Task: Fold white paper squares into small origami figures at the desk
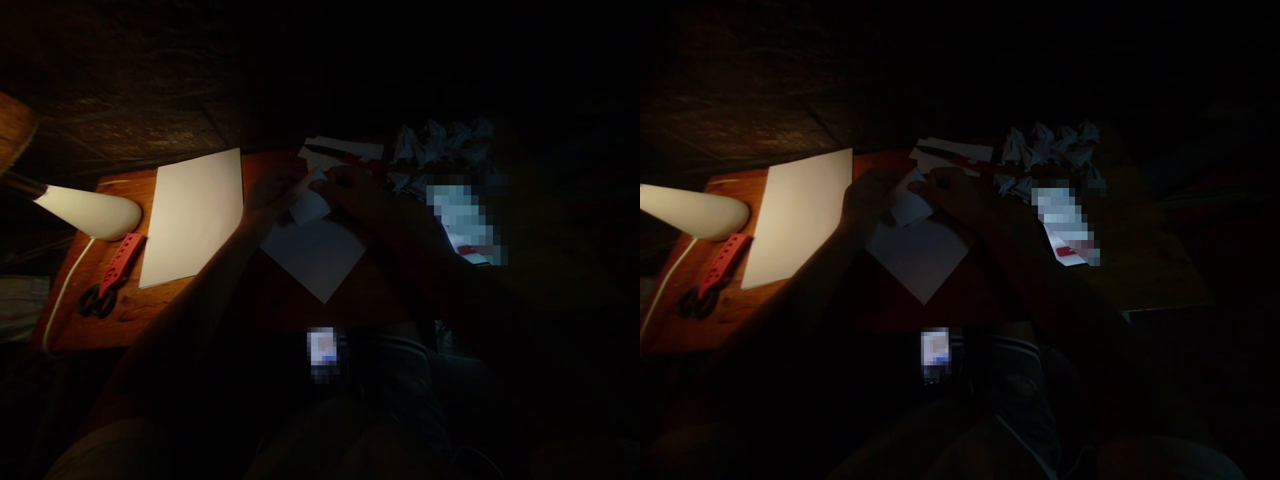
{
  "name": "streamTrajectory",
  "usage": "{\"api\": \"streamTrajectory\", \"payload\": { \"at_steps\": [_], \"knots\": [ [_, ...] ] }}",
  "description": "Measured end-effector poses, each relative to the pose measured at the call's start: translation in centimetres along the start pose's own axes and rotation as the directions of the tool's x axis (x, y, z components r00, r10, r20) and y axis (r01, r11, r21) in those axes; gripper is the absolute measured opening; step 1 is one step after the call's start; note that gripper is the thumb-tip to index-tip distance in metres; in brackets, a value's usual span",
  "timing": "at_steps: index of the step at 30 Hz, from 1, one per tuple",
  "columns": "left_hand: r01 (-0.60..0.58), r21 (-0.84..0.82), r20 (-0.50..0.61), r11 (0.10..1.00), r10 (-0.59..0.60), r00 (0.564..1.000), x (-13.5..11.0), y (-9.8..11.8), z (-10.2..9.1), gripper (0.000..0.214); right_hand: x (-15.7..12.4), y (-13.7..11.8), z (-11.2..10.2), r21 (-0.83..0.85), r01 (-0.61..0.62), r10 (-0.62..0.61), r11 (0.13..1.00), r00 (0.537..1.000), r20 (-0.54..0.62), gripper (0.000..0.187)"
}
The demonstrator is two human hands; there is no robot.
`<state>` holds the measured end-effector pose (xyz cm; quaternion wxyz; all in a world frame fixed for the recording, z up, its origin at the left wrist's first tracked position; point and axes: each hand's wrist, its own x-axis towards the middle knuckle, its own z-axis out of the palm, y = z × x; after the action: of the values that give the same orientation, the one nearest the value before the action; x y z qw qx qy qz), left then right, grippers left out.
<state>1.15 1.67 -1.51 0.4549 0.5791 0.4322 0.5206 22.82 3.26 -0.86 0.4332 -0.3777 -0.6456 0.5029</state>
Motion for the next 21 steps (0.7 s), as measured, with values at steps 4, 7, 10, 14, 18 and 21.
{"api": "streamTrajectory", "payload": {
  "at_steps": [4, 7, 10, 14, 18, 21],
  "knots": [
    [-0.029, 0.027, 0.029, 0.999, 0.028, 0.999, 0.1, -0.2, -0.1, 0.039, -0.2, -0.2, 0.1, -0.019, 0.01, -0.01, 1.0, 1.0, 0.007, 0.052],
    [-0.046, 0.004, 0.104, 0.999, 0.046, 0.994, 0.5, -0.4, -0.3, 0.053, 0.2, 0.4, 0.1, -0.002, 0.002, -0.002, 1.0, 0.999, -0.034, 0.052],
    [-0.102, 0.051, 0.179, 0.993, 0.092, 0.98, 0.9, -0.6, -0.6, 0.076, 0.7, 1.0, 0.1, 0.015, -0.001, 0.002, 1.0, 0.998, -0.067, 0.055],
    [-0.214, 0.155, 0.261, 0.964, 0.169, 0.95, 1.0, -1.4, -1.1, 0.094, 1.0, 1.1, 0.2, -0.002, 0.012, -0.012, 1.0, 0.996, -0.087, 0.059],
    [-0.262, 0.205, 0.315, 0.943, 0.19, 0.93, 0.8, -2.1, -1.6, 0.087, 0.7, 0.7, 0.3, -0.026, 0.001, -0.003, 1.0, 0.997, -0.077, 0.061],
    [-0.275, 0.189, 0.337, 0.943, 0.201, 0.92, 0.8, -2.2, -1.7, 0.08, 0.4, 0.3, 0.1, -0.042, -0.02, 0.018, 0.999, 0.999, -0.044, 0.06]
  ]
}}
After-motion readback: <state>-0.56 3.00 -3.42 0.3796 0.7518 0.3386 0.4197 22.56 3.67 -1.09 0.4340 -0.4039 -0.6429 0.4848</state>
